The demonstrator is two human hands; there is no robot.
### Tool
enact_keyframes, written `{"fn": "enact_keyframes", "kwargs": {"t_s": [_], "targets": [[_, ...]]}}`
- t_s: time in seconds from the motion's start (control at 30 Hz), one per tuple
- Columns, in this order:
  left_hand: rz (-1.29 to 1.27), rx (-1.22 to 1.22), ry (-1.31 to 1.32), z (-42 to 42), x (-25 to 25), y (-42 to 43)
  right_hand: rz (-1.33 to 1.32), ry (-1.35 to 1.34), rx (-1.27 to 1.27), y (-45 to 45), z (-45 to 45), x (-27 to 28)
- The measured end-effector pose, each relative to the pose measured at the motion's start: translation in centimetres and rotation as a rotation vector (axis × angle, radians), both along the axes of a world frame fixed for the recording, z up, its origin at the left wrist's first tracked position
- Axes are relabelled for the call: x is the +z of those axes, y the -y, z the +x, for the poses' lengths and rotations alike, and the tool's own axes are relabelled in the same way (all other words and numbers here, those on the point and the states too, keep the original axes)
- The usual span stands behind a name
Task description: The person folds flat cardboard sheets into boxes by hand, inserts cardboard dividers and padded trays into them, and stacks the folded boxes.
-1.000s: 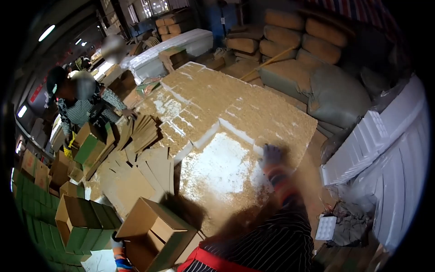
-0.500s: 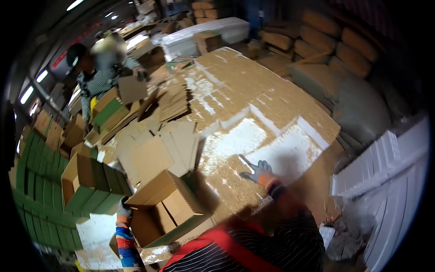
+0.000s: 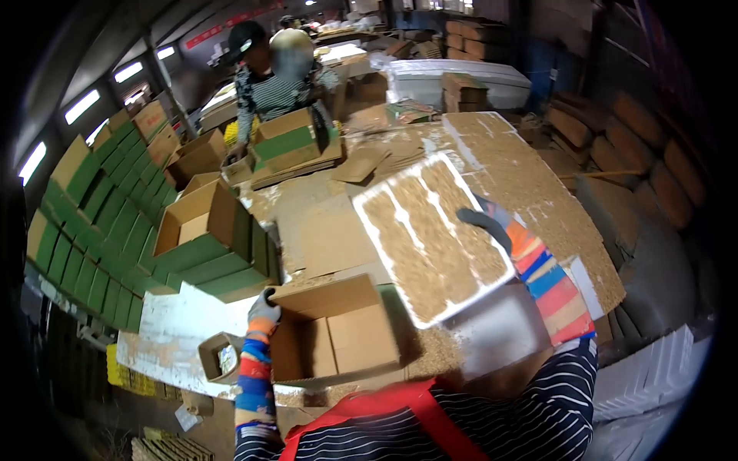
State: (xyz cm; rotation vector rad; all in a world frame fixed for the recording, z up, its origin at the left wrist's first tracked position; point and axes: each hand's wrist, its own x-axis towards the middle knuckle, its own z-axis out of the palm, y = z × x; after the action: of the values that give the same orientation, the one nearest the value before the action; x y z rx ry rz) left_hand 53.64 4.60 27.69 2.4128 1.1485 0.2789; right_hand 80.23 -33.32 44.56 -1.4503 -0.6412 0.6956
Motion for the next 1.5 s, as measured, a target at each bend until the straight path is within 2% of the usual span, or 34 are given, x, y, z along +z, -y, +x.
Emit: {"fn": "enact_keyframes", "kwargs": {"t_s": [0.13,0.2,0.23,0.27,0.3,0.33,0.4,0.43,0.47,0.53,0.57,0.6,0.63,0.67,0.73,0.77,0.8,0.87,0.9,0.93,0.97,1.0,1.07,1.1,1.13,1.17,1.2,1.23,1.27,1.3,1.33,1.4,1.47,1.5], "targets": [[-0.163,0.029,0.198,-0.4,-1.8,-1.4,0.148,-0.16,0.239,-10.2,-3.5,0.2],[-0.433,0.045,0.335,-1.6,-0.2,-0.8,0.069,-0.135,0.403,-14.6,-3.3,-2.5],[-0.475,0.019,0.473,-1.9,-2.9,-2.3,0.052,-0.131,0.497,-16.2,-4.4,-2.6],[-0.47,-0.042,0.789,-2.3,-10.0,-5.7,-0.12,-0.03,0.597,-17.5,-3.9,-4.1],[-0.506,-0.048,0.801,-3.5,-8.5,-4.9,-0.281,0.087,0.713,-18.8,-3.4,-5.5],[-0.544,-0.053,0.816,-3.9,-6.2,-3.1,-0.424,0.182,0.849,-19.1,-5.0,-3.8],[-0.31,-0.16,0.524,-4.7,-3.1,-1.5,-0.411,0.545,1.08,-20.2,-6.9,-4.7],[0.146,-0.238,0.385,-4.5,-4.2,-1.7,-0.403,0.675,1.179,-20.5,-8.1,-3.3],[-0.247,-0.07,0.595,-4.2,-3.6,-1.1,-0.508,0.653,1.173,-21.0,-8.5,-3.0],[-0.146,-0.013,0.629,-3.7,-2.8,0.4,-0.424,0.586,1.146,-21.4,-9.2,-3.6],[-0.134,0.008,0.662,-3.5,-2.9,0.8,-0.408,0.806,1.118,-21.8,-8.7,-5.2],[-0.196,0.013,0.731,-3.4,-2.6,1.0,-0.567,0.882,1.125,-21.5,-10.3,-3.5],[-0.153,0.07,0.637,-3.1,-2.3,0.9,-0.572,0.889,1.135,-21.8,-10.6,-4.5],[-0.219,0.121,0.668,-3.1,-2.3,1.2,-0.583,0.89,1.136,-21.9,-10.7,-6.2],[-0.358,0.196,0.727,-2.8,0.3,3.1,-0.508,0.573,1.144,-21.9,-10.6,-9.1],[-0.474,0.206,0.664,-2.4,-1.0,2.4,-0.397,0.553,1.121,-22.8,-9.0,-15.0],[-0.547,0.17,0.549,-2.4,-0.1,2.0,-0.389,0.71,1.035,-21.7,-9.4,-15.4],[-0.393,0.058,0.523,-2.3,-1.6,1.2,-0.344,1.039,0.871,-21.3,-10.4,-15.5],[-0.34,0.029,0.516,-2.4,-2.0,1.0,-0.397,1.311,0.797,-20.6,-11.6,-15.1],[-0.336,0.046,0.526,-2.5,-1.9,0.9,-0.34,1.602,0.783,-20.2,-12.3,-14.7],[-0.282,-0.001,0.499,-2.8,-2.7,0.1,-0.261,1.729,0.722,-19.7,-13.0,-13.8],[-0.346,-0.032,0.559,-4.1,-2.6,-0.5,-0.175,1.85,0.657,-19.1,-14.0,-12.1],[-0.476,-0.12,0.685,-6.5,-1.8,-1.5,-0.51,1.633,0.708,-17.5,-16.0,-9.7],[-0.112,-0.031,0.686,-8.4,-1.2,-1.3,-0.721,1.409,0.906,-17.5,-15.6,-11.5],[-0.126,0.165,0.699,-10.8,-2.1,-2.8,-0.915,1.174,1.097,-17.5,-15.7,-12.3],[-0.151,0.359,0.723,-13.2,-3.0,-4.5,-0.689,1.294,1.064,-17.2,-14.9,-17.0],[-0.202,0.454,0.405,-15.9,-1.5,-5.7,-0.48,1.404,1.005,-16.2,-14.0,-20.9],[0.014,0.409,0.274,-18.5,-3.8,-7.3,-0.656,1.294,1.106,-16.4,-14.6,-18.8],[0.052,0.34,0.017,-20.2,-6.0,-8.7,-0.823,1.16,1.199,-17.8,-15.5,-16.0],[0.11,0.269,-0.24,-21.2,-7.9,-10.2,-0.8,1.113,1.227,-17.9,-15.3,-15.7],[0.077,0.092,-0.402,-21.2,-8.5,-11.2,-0.764,1.074,1.254,-18.2,-14.9,-15.4],[-0.053,0.034,-0.52,-19.3,-6.9,-10.9,-0.556,0.895,1.247,-19.5,-13.5,-10.9],[0.078,0.162,-0.519,-18.9,-7.8,-10.4,-0.079,0.557,0.719,-19.8,-11.2,-10.7],[0.126,0.245,-0.504,-19.4,-9.5,-11.3,-0.064,0.645,0.517,-20.5,-9.0,-10.6]]}}
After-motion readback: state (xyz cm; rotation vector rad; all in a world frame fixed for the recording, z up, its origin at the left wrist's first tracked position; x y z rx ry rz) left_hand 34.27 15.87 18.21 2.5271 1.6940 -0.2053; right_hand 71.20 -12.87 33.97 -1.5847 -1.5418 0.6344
